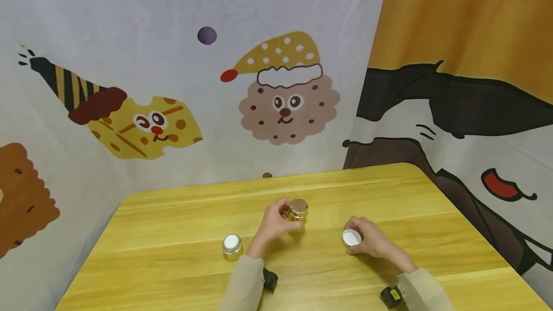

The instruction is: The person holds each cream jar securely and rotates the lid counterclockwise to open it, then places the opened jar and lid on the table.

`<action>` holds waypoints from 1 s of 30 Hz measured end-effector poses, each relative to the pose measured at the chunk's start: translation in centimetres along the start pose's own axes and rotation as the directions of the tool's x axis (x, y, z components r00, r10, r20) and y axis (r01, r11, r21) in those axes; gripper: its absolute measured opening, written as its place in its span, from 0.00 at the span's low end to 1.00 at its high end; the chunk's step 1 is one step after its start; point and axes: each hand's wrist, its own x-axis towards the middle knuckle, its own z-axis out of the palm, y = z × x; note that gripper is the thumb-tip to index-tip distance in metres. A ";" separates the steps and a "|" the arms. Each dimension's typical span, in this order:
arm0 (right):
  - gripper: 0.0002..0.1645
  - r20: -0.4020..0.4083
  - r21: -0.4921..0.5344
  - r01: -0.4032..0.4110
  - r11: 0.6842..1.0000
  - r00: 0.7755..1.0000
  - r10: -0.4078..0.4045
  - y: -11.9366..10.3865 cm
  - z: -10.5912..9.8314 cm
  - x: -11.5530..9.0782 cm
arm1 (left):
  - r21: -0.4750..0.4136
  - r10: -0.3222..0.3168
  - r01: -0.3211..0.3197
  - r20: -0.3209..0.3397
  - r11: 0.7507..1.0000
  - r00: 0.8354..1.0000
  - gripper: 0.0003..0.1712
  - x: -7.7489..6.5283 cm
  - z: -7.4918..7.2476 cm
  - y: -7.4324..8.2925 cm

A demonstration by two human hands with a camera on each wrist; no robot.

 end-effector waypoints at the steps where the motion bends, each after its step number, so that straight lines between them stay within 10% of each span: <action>1: 0.27 0.001 0.000 0.003 1.000 1.000 -0.003 -0.1 0.0 0.0 | -0.011 -0.003 0.003 -0.008 1.000 1.000 0.19 -0.1 -0.2 0.0; 21: 0.28 0.012 -0.023 0.003 1.000 1.000 -0.003 -0.4 -0.1 -0.4 | -0.032 -0.016 0.013 -0.097 0.999 0.995 0.20 -1.8 -3.4 2.2; 30: 0.28 0.005 -0.052 0.011 0.999 1.000 -0.011 -0.7 -0.2 -0.4 | -0.046 0.005 -0.011 -0.122 0.999 0.993 0.18 -3.1 -4.9 6.5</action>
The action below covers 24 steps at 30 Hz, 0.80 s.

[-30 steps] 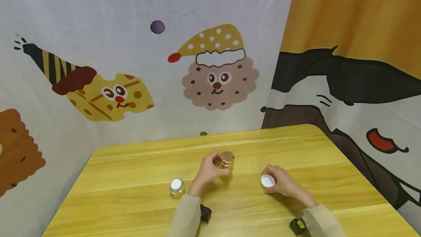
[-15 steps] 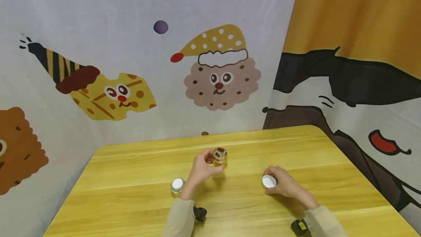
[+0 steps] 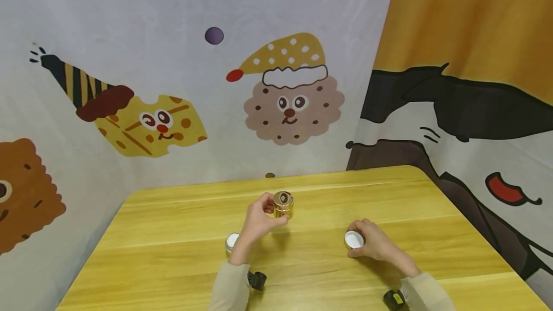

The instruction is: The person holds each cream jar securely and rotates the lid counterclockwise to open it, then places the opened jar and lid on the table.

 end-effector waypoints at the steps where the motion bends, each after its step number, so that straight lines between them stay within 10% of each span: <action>1: 0.28 -0.003 0.001 0.006 1.000 1.000 -0.006 0.0 0.0 0.0 | 0.002 -0.006 0.006 -0.001 1.000 1.000 0.18 0.0 -0.1 0.2; 24: 0.14 -0.323 0.045 0.190 0.981 0.932 -0.165 -3.6 0.3 1.7 | 0.002 0.023 -0.023 0.026 1.000 0.999 0.17 -0.4 -0.4 0.3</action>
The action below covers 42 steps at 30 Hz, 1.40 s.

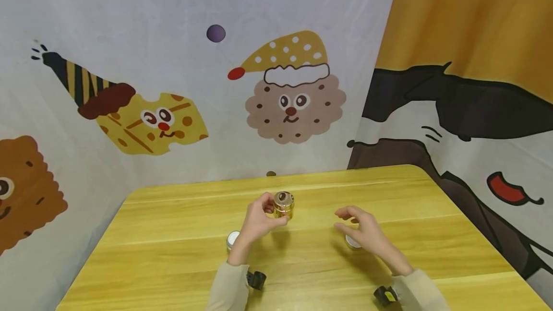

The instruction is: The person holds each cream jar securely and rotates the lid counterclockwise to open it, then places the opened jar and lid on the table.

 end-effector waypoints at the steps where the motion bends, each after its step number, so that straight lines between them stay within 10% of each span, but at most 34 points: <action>1: 0.13 -0.003 0.007 0.007 1.000 1.000 -0.007 -0.2 0.0 0.1 | 0.001 0.004 -0.004 0.002 1.000 1.000 0.17 0.0 0.0 0.1; 42: 0.25 -0.044 0.256 -0.022 0.966 0.998 0.034 -7.9 5.1 6.5 | -0.022 0.017 -0.016 0.023 1.000 1.000 0.16 -0.1 0.3 0.2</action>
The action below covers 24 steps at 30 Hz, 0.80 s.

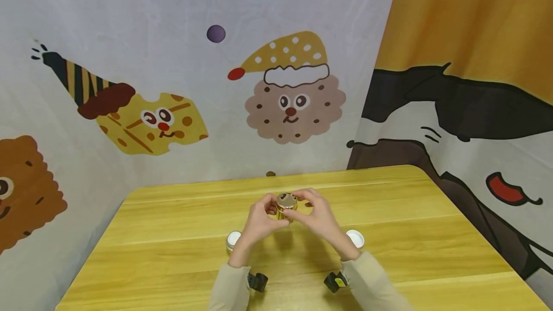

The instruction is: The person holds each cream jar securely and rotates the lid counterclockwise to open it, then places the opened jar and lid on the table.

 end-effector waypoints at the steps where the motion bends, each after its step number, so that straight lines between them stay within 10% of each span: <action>1: 0.24 -0.006 -0.006 -0.007 1.000 1.000 0.007 0.0 0.1 0.0 | -0.001 -0.003 0.003 0.001 1.000 1.000 0.16 0.0 0.0 0.1; 24: 0.27 0.109 -0.002 0.034 0.999 0.994 -0.033 -0.1 -0.4 0.8 | -0.053 -0.014 0.016 0.032 0.998 0.999 0.18 0.0 -0.3 -0.2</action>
